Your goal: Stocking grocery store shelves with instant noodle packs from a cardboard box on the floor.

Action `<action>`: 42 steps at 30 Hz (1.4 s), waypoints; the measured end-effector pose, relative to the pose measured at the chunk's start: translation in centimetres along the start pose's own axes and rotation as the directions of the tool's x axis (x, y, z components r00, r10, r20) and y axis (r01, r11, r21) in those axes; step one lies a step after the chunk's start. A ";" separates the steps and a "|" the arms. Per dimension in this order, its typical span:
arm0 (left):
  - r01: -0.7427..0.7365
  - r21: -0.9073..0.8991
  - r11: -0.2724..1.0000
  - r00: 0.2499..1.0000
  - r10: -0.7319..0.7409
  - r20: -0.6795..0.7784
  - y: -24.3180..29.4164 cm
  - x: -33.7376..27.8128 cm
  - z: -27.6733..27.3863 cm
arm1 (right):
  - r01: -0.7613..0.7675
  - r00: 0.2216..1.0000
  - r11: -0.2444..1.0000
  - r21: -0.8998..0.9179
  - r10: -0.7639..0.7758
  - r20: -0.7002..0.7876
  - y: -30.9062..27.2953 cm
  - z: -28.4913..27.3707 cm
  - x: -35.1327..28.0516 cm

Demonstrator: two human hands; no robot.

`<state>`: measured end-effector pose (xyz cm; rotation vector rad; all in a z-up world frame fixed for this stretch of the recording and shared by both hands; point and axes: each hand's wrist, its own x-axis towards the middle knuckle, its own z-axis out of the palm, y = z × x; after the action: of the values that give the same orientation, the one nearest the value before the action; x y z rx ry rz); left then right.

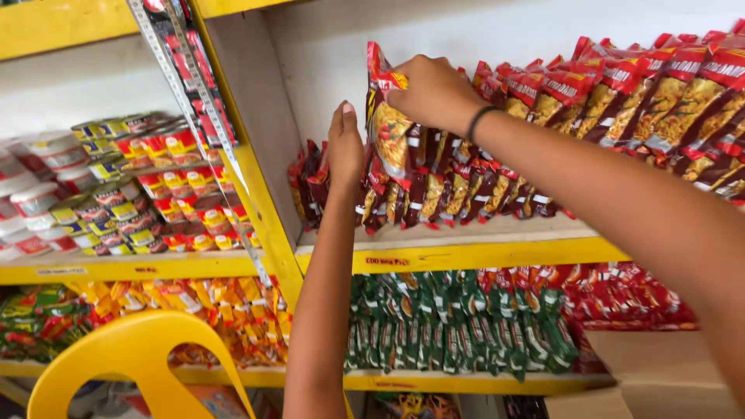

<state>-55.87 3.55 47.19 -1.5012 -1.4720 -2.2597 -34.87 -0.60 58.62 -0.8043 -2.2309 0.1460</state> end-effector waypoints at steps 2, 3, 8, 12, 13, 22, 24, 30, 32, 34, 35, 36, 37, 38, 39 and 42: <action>0.044 -0.101 0.994 0.997 -0.037 0.072 -3.8 3.4 2.2 | 0.020 0.998 1.000 0.003 -0.020 -0.055 1.3 2.9 2.8; 0.103 -0.194 0.976 0.987 -0.075 0.144 -5.6 5.2 3.4 | 0.042 0.994 0.999 0.006 -0.041 -0.100 2.0 4.2 4.3; 0.289 -0.361 0.887 0.931 -0.173 0.321 -7.5 6.1 5.8 | 0.021 0.991 0.969 -0.245 -0.053 -0.123 5.4 10.9 8.0; 0.380 -0.498 0.780 0.876 -0.132 0.463 -10.1 5.8 8.7 | -0.012 0.986 0.956 -0.293 -0.038 -0.164 8.0 12.1 9.3; 0.388 -0.500 0.774 0.874 -0.137 0.466 -10.3 5.4 9.2 | -0.017 0.987 0.954 -0.298 -0.032 -0.158 8.7 12.0 10.0; 0.443 -0.240 0.864 0.800 -0.260 0.541 -6.9 5.7 8.8 | -0.075 0.985 0.946 -0.317 0.119 0.122 2.0 3.5 8.0; 0.455 -0.295 0.840 0.808 -0.251 0.533 -7.2 5.9 9.4 | 0.209 0.935 0.858 -0.468 -0.316 -0.163 2.5 1.8 7.9; 0.439 -0.002 0.898 0.769 -0.375 0.518 -7.0 5.3 10.8 | -0.055 0.941 0.940 -0.337 0.162 0.298 5.4 1.3 6.8; 0.426 0.053 0.903 0.760 -0.389 0.520 -5.0 4.3 10.0 | 0.010 0.961 0.961 -0.276 0.068 0.269 7.7 2.6 6.4; 0.413 0.115 0.903 0.745 -0.409 0.527 -3.7 3.5 9.8 | 0.068 0.972 0.975 -0.214 -0.017 0.232 9.1 3.4 6.0; 0.433 0.124 0.893 0.740 -0.430 0.517 -3.4 3.4 9.9 | 0.076 0.970 0.972 -0.222 -0.020 0.242 9.3 3.5 6.0; 0.456 0.139 0.879 0.729 -0.458 0.509 -3.1 2.9 9.8 | 0.076 0.967 0.972 -0.224 -0.017 0.255 9.5 3.8 5.7; 0.454 0.158 0.877 0.718 -0.466 0.517 -5.6 3.9 10.1 | 0.059 0.968 0.976 -0.210 -0.005 0.251 9.7 4.3 5.9; 0.455 0.068 0.888 0.731 -0.416 0.542 -8.2 4.3 10.5 | 0.071 0.976 0.976 -0.205 -0.026 0.216 10.0 4.7 5.8; 0.454 -0.023 0.891 0.744 -0.364 0.561 -10.7 4.7 10.8 | 0.083 0.982 0.976 -0.201 -0.046 0.181 10.2 5.1 5.6; 0.364 -0.010 0.931 0.846 -0.326 0.423 -12.7 6.4 10.9 | 0.054 0.977 0.995 0.086 -0.071 0.201 11.2 4.7 7.3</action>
<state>-58.13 21.06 44.14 -1.9867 -1.9152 -2.3139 -36.30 13.26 56.05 -0.7011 -2.4236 0.2981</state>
